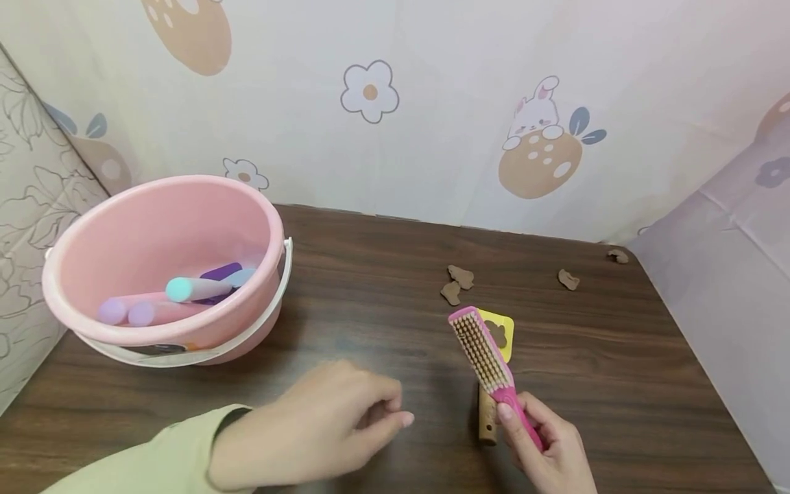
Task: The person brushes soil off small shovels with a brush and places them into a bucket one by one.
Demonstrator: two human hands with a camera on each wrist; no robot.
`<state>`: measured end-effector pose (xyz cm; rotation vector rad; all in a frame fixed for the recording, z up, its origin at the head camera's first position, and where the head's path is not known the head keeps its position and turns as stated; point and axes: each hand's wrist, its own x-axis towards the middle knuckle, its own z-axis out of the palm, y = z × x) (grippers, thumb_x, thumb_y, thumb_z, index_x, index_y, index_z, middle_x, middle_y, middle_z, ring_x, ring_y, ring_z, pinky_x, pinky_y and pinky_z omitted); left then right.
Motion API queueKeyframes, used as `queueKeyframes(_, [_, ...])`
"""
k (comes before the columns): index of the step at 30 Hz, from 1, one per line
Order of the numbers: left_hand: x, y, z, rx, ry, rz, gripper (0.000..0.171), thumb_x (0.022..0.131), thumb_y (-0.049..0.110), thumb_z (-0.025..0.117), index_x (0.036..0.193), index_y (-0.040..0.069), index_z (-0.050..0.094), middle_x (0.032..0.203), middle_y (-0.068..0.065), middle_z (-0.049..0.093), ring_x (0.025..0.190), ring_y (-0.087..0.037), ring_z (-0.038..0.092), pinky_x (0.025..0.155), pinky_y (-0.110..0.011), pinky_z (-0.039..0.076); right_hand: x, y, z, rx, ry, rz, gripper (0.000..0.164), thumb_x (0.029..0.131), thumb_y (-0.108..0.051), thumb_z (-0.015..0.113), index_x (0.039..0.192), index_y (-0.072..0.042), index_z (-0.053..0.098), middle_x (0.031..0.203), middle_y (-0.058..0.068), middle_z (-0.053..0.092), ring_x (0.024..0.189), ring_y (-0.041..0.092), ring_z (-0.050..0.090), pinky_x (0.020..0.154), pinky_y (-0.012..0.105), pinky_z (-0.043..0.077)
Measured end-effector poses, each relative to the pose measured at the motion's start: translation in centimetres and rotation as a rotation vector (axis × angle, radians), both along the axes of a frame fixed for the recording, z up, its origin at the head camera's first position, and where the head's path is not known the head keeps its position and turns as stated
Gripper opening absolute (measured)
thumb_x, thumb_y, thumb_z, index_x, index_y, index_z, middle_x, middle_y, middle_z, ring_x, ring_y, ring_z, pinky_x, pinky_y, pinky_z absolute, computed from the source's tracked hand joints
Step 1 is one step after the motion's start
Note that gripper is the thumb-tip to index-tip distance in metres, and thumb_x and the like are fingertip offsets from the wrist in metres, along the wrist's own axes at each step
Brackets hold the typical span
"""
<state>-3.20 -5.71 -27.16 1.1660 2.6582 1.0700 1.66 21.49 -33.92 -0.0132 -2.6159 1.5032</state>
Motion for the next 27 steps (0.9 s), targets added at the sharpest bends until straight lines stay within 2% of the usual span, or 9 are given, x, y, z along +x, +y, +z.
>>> queueKeyframes(3, [-0.5,1.2,-1.2,-0.016,-0.136,-0.065,0.033,0.090,0.027,0.063,0.061,0.023,0.049,0.049,0.020,0.032,0.045,0.009,0.030,0.045,-0.012,0.026,0.0,0.2,-0.1,-0.019,0.023,0.010,0.017,0.095,-0.001,0.054,0.079,-0.006,0.055,0.050,-0.004,0.036,0.037,-0.003,0.031,0.029,0.020,0.028])
queueKeyframes(7, [-1.1,2.7,-3.0,-0.036,-0.365,-0.138,0.031,0.091,0.026,0.064,0.062,0.020,0.055,0.049,0.019,0.049,0.044,0.009,0.041,0.049,-0.012,0.035,0.0,0.3,-0.1,-0.018,0.015,0.004,0.016,0.095,-0.002,0.054,0.080,-0.006,0.055,0.050,-0.005,0.035,0.037,-0.005,0.031,0.029,0.020,0.029])
queueKeyframes(11, [-1.3,4.1,-4.5,-0.082,-0.481,-0.161,0.029,0.091,0.028,0.063,0.064,0.020,0.057,0.049,0.017,0.055,0.042,0.007,0.047,0.052,-0.013,0.041,0.1,0.3,0.0,0.006,-0.001,-0.029,0.017,0.095,-0.003,0.055,0.079,-0.008,0.055,0.050,-0.007,0.036,0.037,-0.006,0.032,0.030,0.020,0.030])
queueKeyframes(17, [-1.3,6.3,-5.8,-0.151,-0.565,-0.161,0.027,0.092,0.031,0.062,0.069,0.021,0.055,0.049,0.015,0.054,0.038,0.003,0.049,0.052,-0.015,0.045,0.0,0.3,-0.1,-0.006,0.007,-0.020,0.018,0.095,-0.002,0.054,0.078,-0.008,0.055,0.049,-0.006,0.036,0.037,-0.006,0.033,0.030,0.020,0.030])
queueKeyframes(22, [-1.2,8.0,-7.1,-0.195,-0.590,-0.134,0.027,0.093,0.035,0.060,0.071,0.021,0.054,0.051,0.011,0.054,0.040,-0.002,0.049,0.049,-0.018,0.043,-0.1,0.2,-0.2,-0.021,0.001,-0.012,0.017,0.096,-0.003,0.053,0.079,-0.007,0.055,0.049,-0.006,0.037,0.037,-0.006,0.032,0.029,0.020,0.029])
queueKeyframes(25, [-1.1,9.2,-7.9,-0.220,-0.561,-0.102,0.031,0.093,0.040,0.058,0.071,0.019,0.055,0.054,0.010,0.052,0.044,-0.004,0.048,0.046,-0.019,0.041,0.0,0.1,-0.2,-0.020,-0.008,-0.028,0.017,0.096,-0.004,0.054,0.079,-0.007,0.055,0.049,-0.006,0.036,0.037,-0.006,0.031,0.029,0.020,0.029])
queueKeyframes(27, [-1.1,10.0,-8.3,-0.259,-0.512,-0.071,0.035,0.093,0.046,0.055,0.076,0.015,0.058,0.056,0.008,0.051,0.046,-0.005,0.047,0.044,-0.021,0.040,0.0,0.1,-0.2,-0.017,-0.004,-0.033,0.018,0.096,-0.003,0.053,0.078,-0.006,0.055,0.049,-0.006,0.037,0.037,-0.007,0.031,0.030,0.020,0.029])
